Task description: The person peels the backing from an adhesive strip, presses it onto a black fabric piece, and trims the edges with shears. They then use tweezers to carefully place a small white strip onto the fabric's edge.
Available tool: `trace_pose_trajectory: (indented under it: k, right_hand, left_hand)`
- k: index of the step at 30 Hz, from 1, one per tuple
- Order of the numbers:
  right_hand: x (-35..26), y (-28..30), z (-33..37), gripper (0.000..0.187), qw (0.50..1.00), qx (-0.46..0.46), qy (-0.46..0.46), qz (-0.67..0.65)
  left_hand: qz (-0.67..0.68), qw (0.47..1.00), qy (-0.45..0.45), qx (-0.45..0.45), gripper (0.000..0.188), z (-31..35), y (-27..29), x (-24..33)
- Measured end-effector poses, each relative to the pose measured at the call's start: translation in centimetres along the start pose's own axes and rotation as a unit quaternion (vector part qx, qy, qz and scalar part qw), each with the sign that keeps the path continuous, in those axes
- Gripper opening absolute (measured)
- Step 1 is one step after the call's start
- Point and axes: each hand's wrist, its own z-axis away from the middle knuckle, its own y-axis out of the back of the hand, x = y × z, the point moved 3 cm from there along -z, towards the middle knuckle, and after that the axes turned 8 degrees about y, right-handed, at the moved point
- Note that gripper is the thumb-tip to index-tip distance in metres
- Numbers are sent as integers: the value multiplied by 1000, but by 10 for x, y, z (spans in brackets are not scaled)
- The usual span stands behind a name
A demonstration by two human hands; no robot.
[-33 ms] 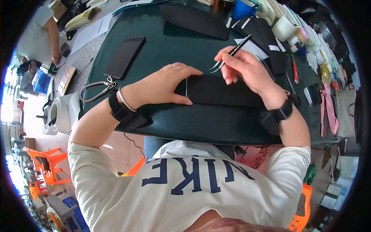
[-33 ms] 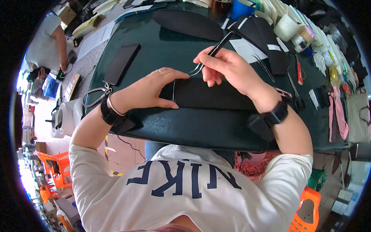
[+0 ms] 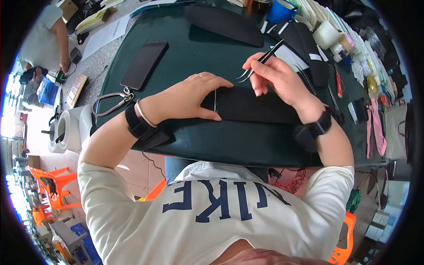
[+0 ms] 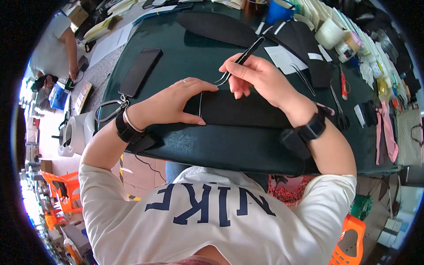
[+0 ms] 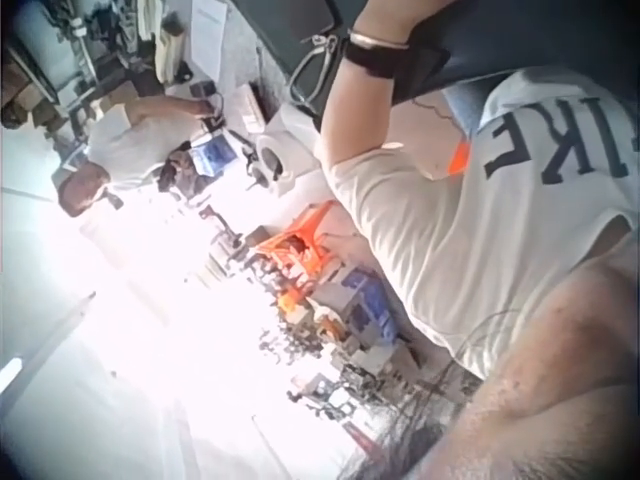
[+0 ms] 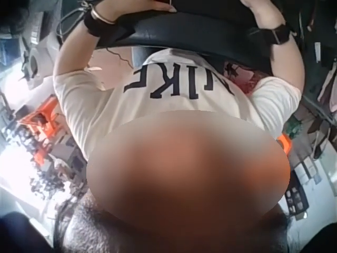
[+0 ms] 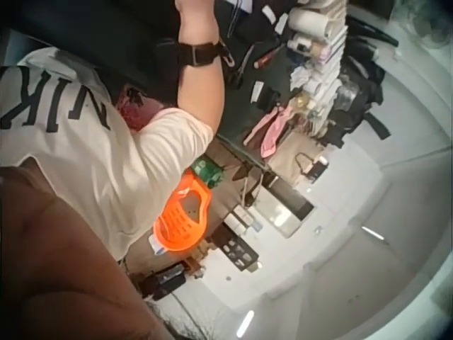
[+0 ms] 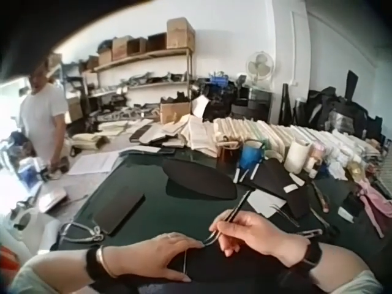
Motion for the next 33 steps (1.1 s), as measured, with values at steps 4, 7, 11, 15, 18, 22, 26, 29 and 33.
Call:
trace_pose_trajectory:
  k: [4,7,11,15,18,22,26,29,33]
  right_hand:
    - [40,-8,-25,22,997,-31,6,-74]
    - [57,-8,-24,20,993,-37,2,-115]
    - [56,-12,-19,18,997,-49,-2,-58]
    - [51,-17,-20,16,997,-55,-50,-24]
    - [50,-16,-22,15,997,-42,-51,-28]
    - [50,-17,-18,16,998,-39,-46,-28]
    - [55,-14,-17,16,999,-28,-32,-29]
    - [54,-16,-16,15,999,-29,-24,-16]
    - [52,-18,-16,16,999,-26,-25,5]
  left_hand:
    - [57,998,21,-36,76,0,5,-9]
    - [92,996,17,-11,68,1,10,-17]
    - [36,999,2,-13,55,9,27,-15]
    - [31,997,-71,-2,45,20,26,-21]
    - [30,997,-70,-3,44,20,23,-21]
    - [26,997,-62,-27,47,25,17,-13]
    - [16,997,-57,-54,54,24,11,-12]
    - [-7,997,-52,-62,63,28,11,-7]
    - [-44,995,-42,-82,78,29,9,-2]
